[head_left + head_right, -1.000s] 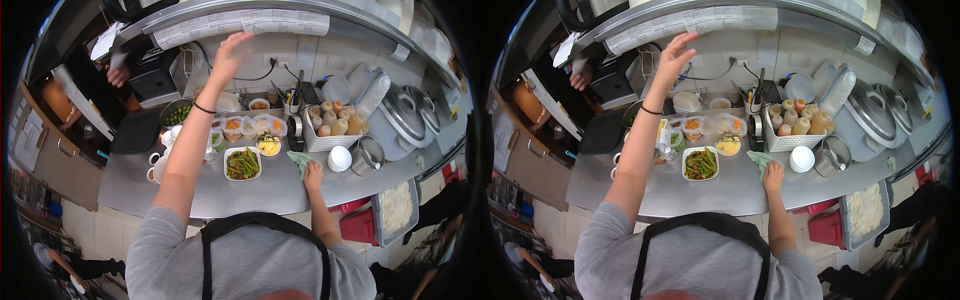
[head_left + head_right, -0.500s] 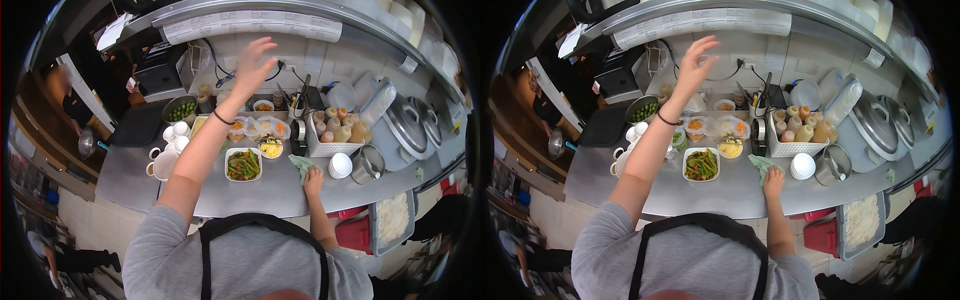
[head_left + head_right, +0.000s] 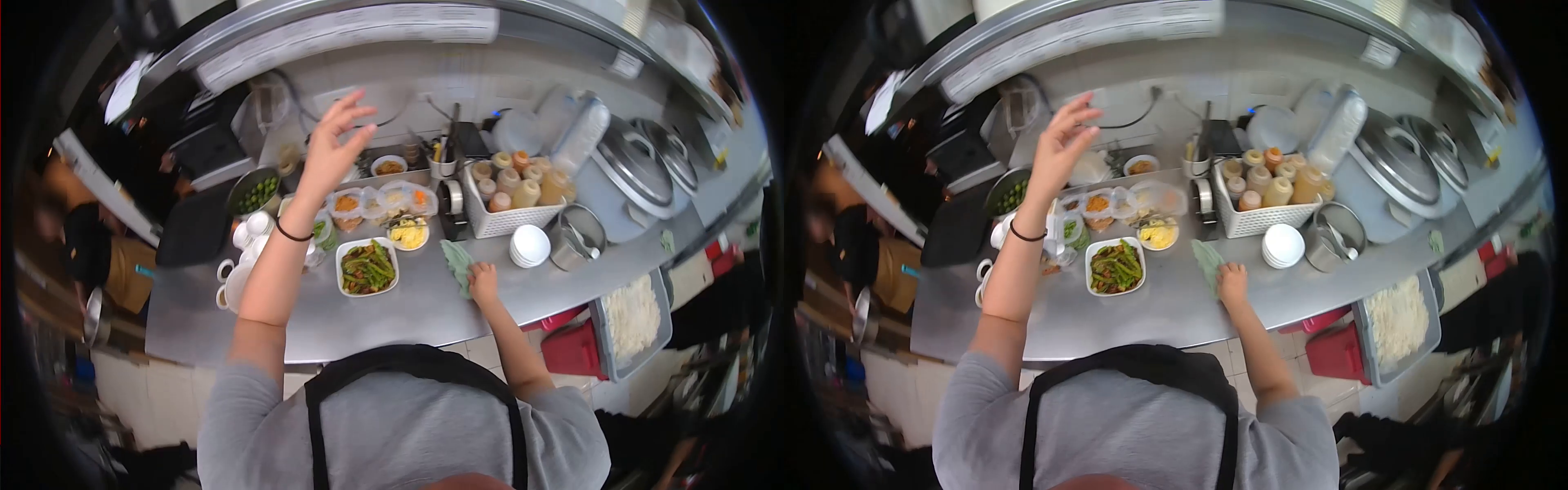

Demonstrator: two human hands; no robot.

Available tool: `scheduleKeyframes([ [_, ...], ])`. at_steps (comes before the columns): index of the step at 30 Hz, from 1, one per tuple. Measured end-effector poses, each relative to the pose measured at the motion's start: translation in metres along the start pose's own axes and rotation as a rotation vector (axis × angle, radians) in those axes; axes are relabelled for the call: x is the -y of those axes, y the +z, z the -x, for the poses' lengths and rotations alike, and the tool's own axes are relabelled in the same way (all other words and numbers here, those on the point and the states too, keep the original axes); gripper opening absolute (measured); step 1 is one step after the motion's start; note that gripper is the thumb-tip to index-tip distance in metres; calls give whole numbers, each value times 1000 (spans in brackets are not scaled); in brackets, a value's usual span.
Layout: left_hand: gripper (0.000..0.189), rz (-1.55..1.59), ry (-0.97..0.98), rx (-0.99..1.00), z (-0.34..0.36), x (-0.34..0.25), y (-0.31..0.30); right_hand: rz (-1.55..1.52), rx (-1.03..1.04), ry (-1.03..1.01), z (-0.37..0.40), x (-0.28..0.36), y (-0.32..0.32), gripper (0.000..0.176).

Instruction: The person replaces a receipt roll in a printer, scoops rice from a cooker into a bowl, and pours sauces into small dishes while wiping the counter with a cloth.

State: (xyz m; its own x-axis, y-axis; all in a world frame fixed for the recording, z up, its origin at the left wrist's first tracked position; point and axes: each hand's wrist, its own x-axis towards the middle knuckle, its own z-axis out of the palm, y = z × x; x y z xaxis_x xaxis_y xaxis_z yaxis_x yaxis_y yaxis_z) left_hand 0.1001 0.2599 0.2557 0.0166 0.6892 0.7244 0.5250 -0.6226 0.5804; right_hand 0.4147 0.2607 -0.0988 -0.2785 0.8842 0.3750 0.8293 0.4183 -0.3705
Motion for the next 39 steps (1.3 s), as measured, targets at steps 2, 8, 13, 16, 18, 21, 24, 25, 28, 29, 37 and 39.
scheduleKeyframes([
  [2, 24, -36, -45, 34, 34, 11, -16, -37, 132, -134, 21, 11, -4, 22],
  [8, 20, 51, -315, 111, 170, 51, -38, -590, 307, 67, 52, 39, -46, 22],
  [13, 23, 96, -636, 53, 262, 60, -36, -171, 134, 4, 18, 44, -75, 32],
  [16, 23, 100, -744, 83, 294, 55, -28, 142, 152, -264, 20, 23, -18, 48],
  [18, 22, 95, -788, 125, 303, 47, -29, 212, 366, -202, 26, 43, 2, 57],
  [21, 23, 78, -796, 122, 312, 37, -40, 108, 370, -445, 35, 83, 8, 59],
  [24, 23, 86, -825, 21, 338, 41, -50, 52, 515, -721, 44, 132, 17, 57],
  [25, 23, 77, -833, 0, 348, 41, -53, 6, 563, -793, 45, 150, 23, 57],
  [28, 23, 28, -870, -30, 371, 40, -58, -69, 592, -928, 46, 201, 55, 57],
  [29, 23, 12, -884, -19, 378, 39, -57, -93, 564, -968, 46, 218, 69, 58],
  [37, 23, -194, -937, -32, 402, -2, -80, -161, 471, -1136, 36, 349, 137, 72],
  [39, 23, -207, -945, -123, 415, -14, -85, -194, 458, -1182, 39, 371, 142, 73],
])
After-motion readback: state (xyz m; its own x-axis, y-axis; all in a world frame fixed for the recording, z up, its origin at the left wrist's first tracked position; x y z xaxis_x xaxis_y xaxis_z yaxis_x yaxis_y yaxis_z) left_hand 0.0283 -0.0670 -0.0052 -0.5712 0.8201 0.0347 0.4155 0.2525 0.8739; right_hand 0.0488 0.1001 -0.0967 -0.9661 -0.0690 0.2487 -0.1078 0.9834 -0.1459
